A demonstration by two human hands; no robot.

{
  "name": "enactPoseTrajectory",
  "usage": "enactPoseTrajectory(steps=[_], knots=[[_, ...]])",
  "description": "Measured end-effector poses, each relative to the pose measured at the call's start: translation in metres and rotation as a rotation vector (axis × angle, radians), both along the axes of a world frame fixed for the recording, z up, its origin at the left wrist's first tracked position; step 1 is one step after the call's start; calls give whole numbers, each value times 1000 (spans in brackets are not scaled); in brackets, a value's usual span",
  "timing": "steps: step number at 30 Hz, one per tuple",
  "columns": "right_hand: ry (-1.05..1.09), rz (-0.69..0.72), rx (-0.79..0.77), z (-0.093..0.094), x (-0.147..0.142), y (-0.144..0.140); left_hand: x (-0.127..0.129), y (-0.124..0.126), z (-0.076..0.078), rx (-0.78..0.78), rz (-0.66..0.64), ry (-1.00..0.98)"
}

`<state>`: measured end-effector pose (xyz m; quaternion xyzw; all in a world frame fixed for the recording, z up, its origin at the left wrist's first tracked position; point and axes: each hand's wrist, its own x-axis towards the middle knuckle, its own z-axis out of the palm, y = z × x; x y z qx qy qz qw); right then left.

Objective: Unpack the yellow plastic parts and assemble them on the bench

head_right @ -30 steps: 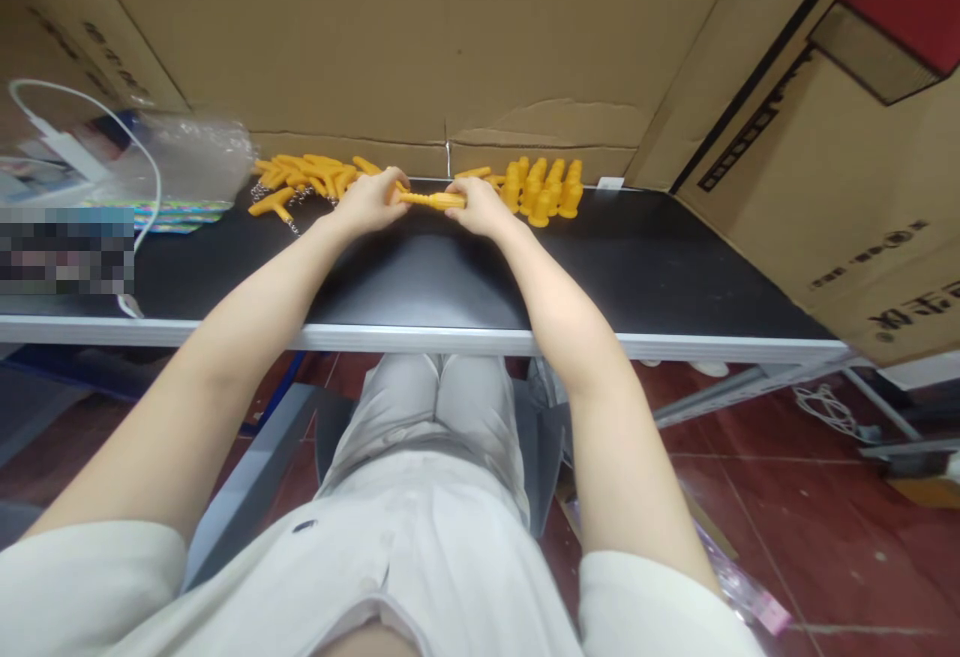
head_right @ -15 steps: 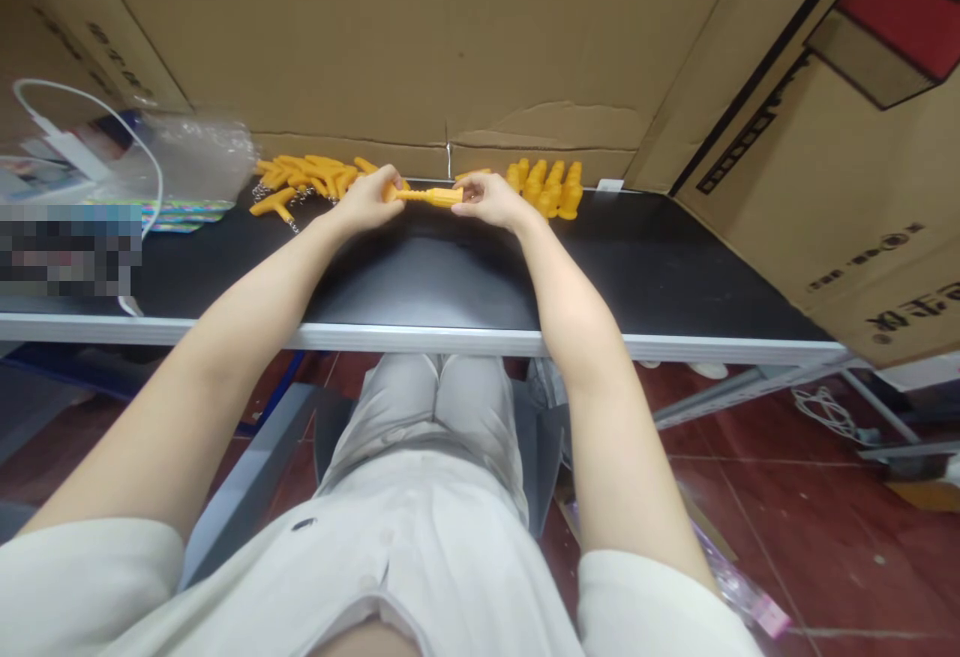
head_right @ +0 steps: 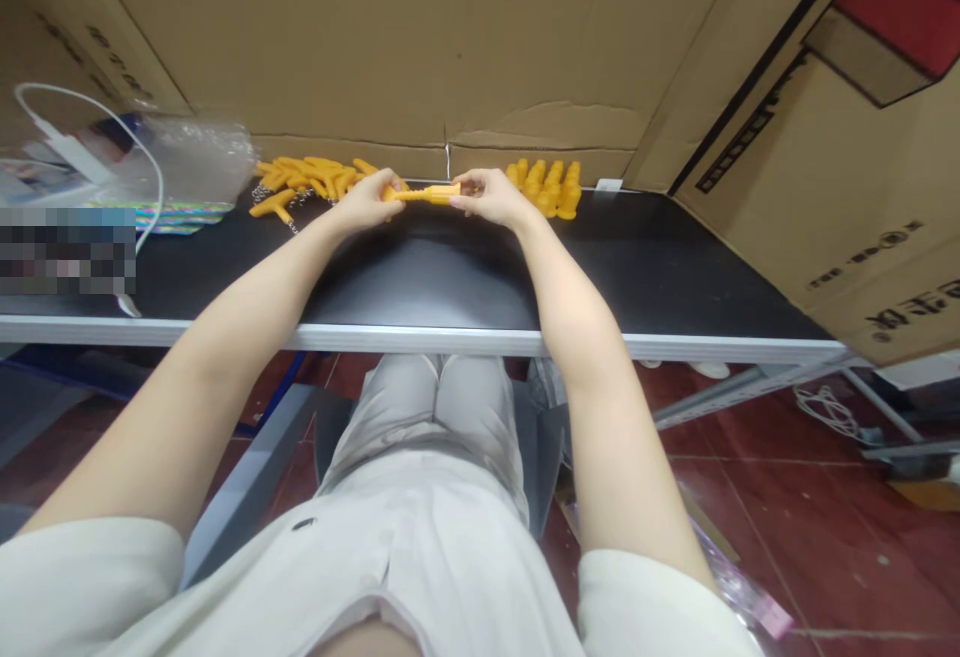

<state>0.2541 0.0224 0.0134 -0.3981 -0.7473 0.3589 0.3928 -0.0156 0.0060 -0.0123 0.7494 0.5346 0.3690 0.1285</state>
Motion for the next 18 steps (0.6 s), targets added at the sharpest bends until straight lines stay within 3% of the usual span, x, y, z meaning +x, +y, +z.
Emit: enactPoseTrajectory(steps=[5, 9, 13, 18], knots=[[-32, 11, -49, 7, -3, -13, -1, -1, 2, 44, 37, 80], [72, -29, -183, 11, -11, -20, -1, 2, 0, 78, 56, 91], [156, -85, -315, 9, -17, -19, 0, 5, -4, 136, 32, 74], [91, -116, -352, 8, -14, -16, 3, 2, -2, 96, 47, 55]])
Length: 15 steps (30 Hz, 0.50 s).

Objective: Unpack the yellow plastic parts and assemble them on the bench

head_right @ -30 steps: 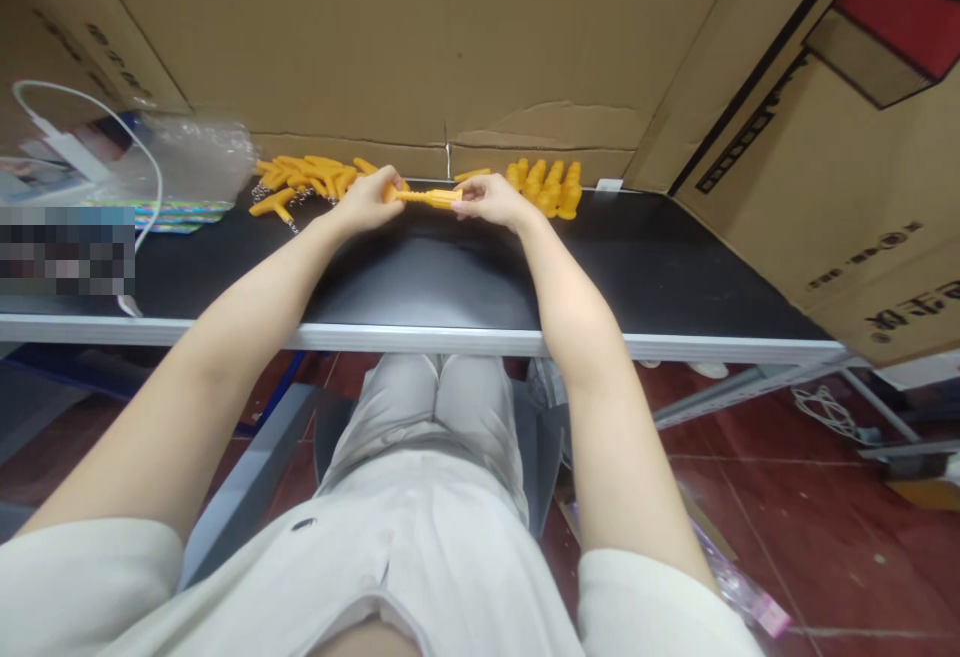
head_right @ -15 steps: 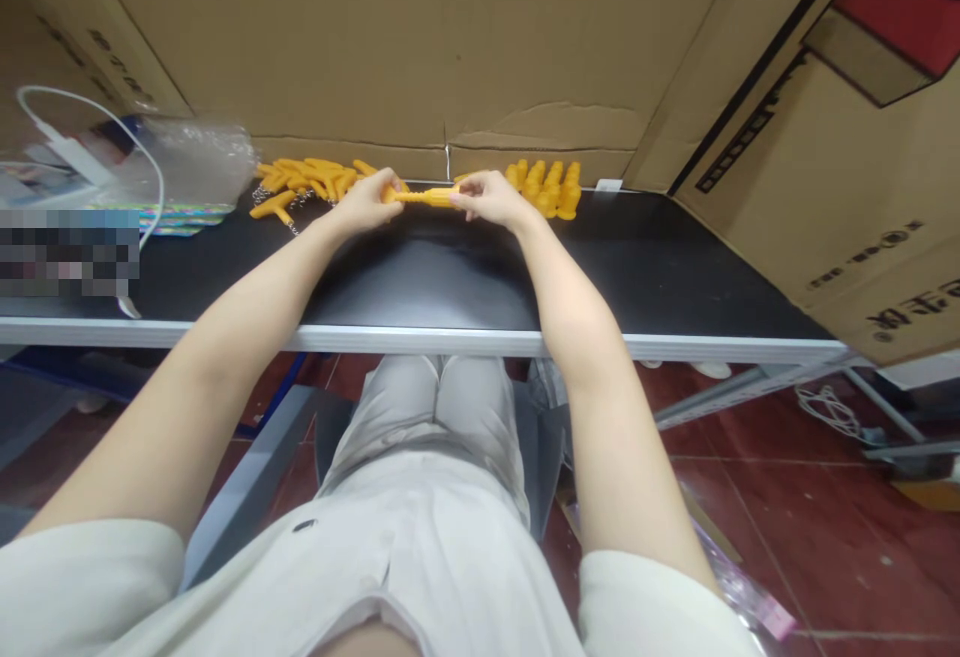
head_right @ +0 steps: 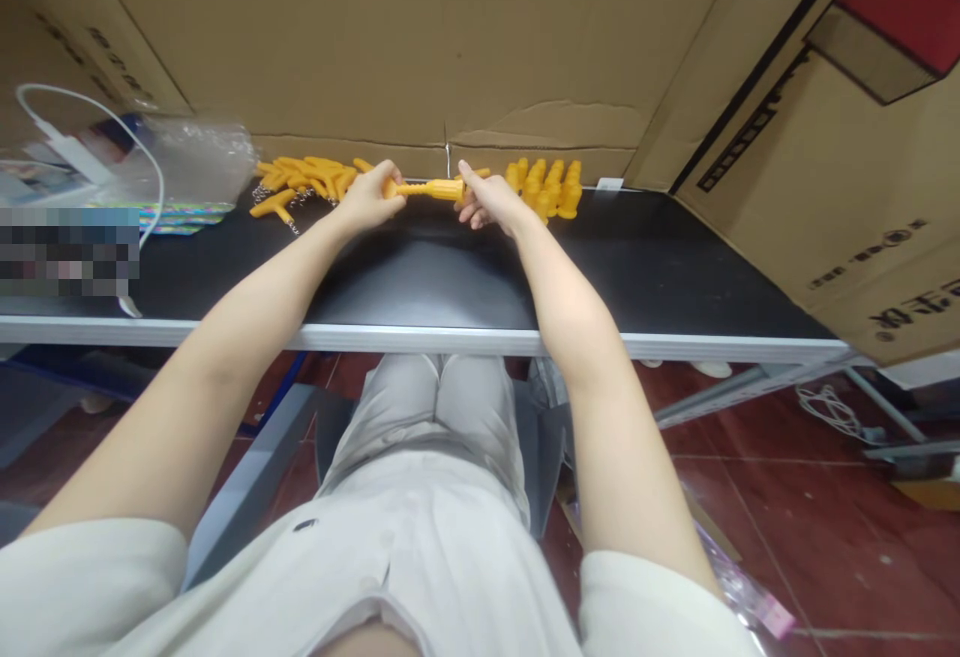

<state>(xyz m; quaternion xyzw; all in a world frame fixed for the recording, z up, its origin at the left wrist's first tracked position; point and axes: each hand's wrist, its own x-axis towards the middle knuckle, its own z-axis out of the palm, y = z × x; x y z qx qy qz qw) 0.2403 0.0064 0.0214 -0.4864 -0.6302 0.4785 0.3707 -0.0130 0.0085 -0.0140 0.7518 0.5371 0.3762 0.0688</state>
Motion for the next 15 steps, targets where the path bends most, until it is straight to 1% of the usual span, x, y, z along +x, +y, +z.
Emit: enactPoseTrajectory(steps=[3, 7, 11, 15], knots=[[-15, 96, -16, 4, 7, -4, 0, 0, 1, -20, -4, -33], [48, 162, 66, 10, 15, -11, 0, 1, 0, -18, 8, -33], [15, 156, 55, 9, 13, -10, 3, -5, 3, -11, 14, 13], [-26, 75, 17, 0, 3, -4, 7, -12, 8, -2, 22, 25]])
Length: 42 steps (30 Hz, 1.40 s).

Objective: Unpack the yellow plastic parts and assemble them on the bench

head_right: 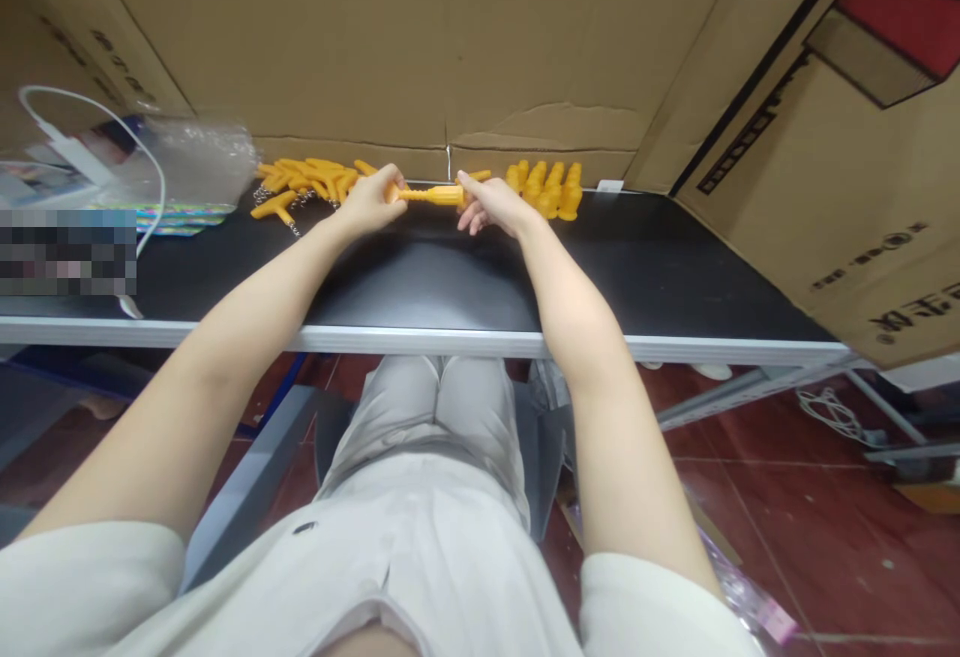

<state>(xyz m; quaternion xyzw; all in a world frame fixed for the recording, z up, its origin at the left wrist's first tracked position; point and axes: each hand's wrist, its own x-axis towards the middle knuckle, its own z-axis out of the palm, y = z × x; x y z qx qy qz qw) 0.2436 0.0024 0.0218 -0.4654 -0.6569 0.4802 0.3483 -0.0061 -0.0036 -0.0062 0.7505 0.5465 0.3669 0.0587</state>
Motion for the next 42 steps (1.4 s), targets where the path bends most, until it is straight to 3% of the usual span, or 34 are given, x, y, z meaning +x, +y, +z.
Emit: enactPoseTrajectory(steps=[8, 14, 21, 27, 32, 42], knots=[[-106, -11, -151, 8, 1, -9, 3, 1, -1, -52, -18, -50], [-3, 60, 2, 10, 9, -12, 2, 0, -2, -70, -4, -39], [-78, -17, -59, 4, 1, -8, 2, 0, -3, -15, -21, 15], [-86, -53, -11, -4, -3, 3, 3, -2, -2, -38, -3, -11], [-83, 15, -28, -2, 2, 1, -1, 10, -9, -47, -50, -76], [8, 75, 215, -7, 12, 7, 3, -1, -3, -103, -24, -51]])
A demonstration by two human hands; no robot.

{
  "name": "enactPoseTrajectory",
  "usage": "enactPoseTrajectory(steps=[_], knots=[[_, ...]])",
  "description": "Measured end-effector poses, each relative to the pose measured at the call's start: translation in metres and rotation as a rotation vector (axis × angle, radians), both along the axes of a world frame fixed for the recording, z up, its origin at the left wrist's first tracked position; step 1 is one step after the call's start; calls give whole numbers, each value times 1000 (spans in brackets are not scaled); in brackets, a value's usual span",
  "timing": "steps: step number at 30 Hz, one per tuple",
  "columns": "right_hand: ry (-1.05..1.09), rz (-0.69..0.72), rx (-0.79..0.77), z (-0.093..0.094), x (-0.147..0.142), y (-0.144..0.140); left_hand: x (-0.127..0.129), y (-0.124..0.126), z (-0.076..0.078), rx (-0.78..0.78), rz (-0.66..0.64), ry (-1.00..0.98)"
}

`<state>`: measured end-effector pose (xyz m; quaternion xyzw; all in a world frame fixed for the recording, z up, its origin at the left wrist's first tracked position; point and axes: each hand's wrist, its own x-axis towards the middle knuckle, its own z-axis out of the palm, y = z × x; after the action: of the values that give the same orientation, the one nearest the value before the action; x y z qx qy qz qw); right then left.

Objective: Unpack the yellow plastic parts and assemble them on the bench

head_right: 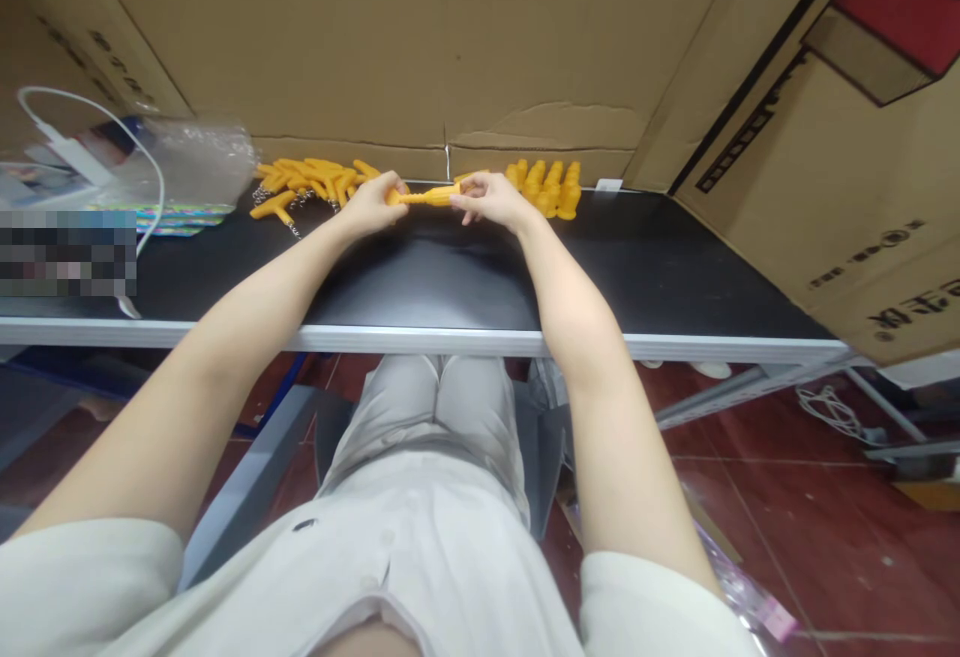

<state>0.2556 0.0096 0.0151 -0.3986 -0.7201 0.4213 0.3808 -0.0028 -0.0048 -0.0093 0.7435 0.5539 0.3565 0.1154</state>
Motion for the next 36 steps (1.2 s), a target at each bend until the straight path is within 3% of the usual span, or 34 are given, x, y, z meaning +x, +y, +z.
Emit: enactPoseTrajectory(steps=[10, 17, 24, 26, 31, 36], knots=[[-7, 3, -130, 0, -9, -7, -4, 8, -6, 98, 41, 93], [49, -73, -229, 7, -13, -17, -4, 11, -9, 151, 88, 151], [43, -75, -290, 7, -16, -16, -2, 12, -5, 210, 80, 99], [-3, -109, -159, 3, -15, -9, 0, 13, -4, 186, 78, 43], [-247, -126, 440, -5, -7, 14, 5, 9, 1, -82, 69, -188], [-513, -65, 704, -7, -1, 23, 9, -4, 11, -265, 3, -304]])
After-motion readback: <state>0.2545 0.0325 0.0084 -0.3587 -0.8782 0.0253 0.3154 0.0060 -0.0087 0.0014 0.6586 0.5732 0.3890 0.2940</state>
